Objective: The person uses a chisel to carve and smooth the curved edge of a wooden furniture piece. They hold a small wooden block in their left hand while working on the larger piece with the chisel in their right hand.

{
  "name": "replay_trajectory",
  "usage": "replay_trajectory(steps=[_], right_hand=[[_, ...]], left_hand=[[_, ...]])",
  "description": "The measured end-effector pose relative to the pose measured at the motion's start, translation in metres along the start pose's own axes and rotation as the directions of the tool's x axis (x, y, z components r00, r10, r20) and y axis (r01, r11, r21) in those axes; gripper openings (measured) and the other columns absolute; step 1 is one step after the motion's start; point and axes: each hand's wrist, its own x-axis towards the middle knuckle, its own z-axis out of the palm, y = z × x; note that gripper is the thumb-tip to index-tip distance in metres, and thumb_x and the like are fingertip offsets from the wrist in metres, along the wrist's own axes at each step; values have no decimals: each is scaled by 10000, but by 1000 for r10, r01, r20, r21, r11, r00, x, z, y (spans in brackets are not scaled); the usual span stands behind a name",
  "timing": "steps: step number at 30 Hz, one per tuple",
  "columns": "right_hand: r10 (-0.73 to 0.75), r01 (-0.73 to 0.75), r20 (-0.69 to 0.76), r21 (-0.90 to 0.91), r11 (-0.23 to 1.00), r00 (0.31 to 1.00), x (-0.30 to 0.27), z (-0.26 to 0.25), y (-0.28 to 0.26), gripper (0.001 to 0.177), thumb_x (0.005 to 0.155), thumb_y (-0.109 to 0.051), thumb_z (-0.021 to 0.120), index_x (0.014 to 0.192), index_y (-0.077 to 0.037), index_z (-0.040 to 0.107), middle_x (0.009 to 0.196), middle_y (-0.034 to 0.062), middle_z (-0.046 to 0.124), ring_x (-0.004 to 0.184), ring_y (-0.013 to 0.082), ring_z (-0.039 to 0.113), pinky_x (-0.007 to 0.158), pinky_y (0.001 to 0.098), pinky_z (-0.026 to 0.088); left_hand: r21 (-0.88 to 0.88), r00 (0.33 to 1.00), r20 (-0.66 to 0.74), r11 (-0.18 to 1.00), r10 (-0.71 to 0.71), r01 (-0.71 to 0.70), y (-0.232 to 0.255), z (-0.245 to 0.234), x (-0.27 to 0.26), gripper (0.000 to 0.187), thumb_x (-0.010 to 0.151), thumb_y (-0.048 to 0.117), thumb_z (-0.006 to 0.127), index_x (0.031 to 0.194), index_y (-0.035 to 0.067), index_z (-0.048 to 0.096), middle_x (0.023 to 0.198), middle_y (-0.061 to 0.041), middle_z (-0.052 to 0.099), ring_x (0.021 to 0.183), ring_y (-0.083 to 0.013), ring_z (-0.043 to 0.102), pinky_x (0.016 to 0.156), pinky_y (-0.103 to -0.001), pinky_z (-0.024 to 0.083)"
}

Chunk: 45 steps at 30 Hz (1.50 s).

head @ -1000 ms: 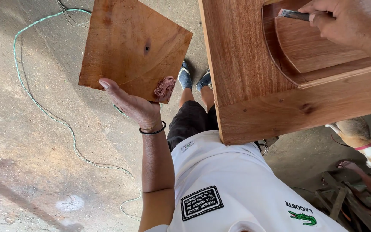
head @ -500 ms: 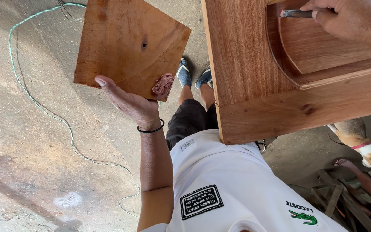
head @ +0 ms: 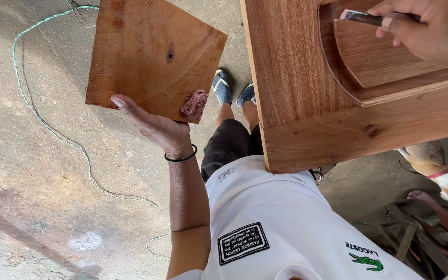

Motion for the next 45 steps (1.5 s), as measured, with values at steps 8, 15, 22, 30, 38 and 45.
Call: replay_trajectory(steps=[8,15,22,30,38,45], right_hand=[[186,-181,-51,89,979,981,-52,42,5,291,829,9,562,1115,-44,556,1003,153,577,595,163,525,557,260,448],[-58,81,-230,92,992,971,-58,78,30,242,885,47,516,1124,57,556,981,172,567,691,198,540,625,279,461],[-102,141,-304,110,984,947,-51,89,34,275,888,80,512,1158,51,552,845,129,515,647,179,509,678,266,441],[297,-139,-151,633,762,943,-71,85,5,283,838,66,493,1118,33,514,862,137,543,584,147,509,521,213,475],[407,-52,-135,908,416,903,-86,107,6,243,802,16,510,1040,-11,552,704,94,531,485,144,504,399,200,425],[509,48,-164,971,233,845,-63,113,-17,230,818,-16,493,1045,-11,532,697,92,527,488,126,490,419,193,420]], left_hand=[[623,676,622,274,395,-733,-36,-63,3,1044,662,619,586,1338,17,67,1412,-118,72,1356,-267,112,1174,-407,145],[582,633,675,254,379,-772,-33,-52,-1,1094,646,607,653,1338,8,52,1417,-107,51,1361,-251,88,1176,-403,136],[548,621,693,293,366,-783,-35,-54,-1,1044,678,588,603,1342,14,37,1422,-95,19,1365,-235,54,1182,-395,103],[-112,985,143,987,-100,116,6,38,-23,691,778,432,510,1306,74,247,1365,-115,236,1257,-284,267,1062,-420,227],[-17,958,263,992,-116,125,6,90,-33,709,780,453,427,1304,30,206,1382,-108,165,1281,-244,187,1076,-381,170],[65,894,397,978,-206,197,-1,158,-2,801,717,482,434,1319,52,124,1396,-74,79,1284,-196,116,1064,-358,119]])
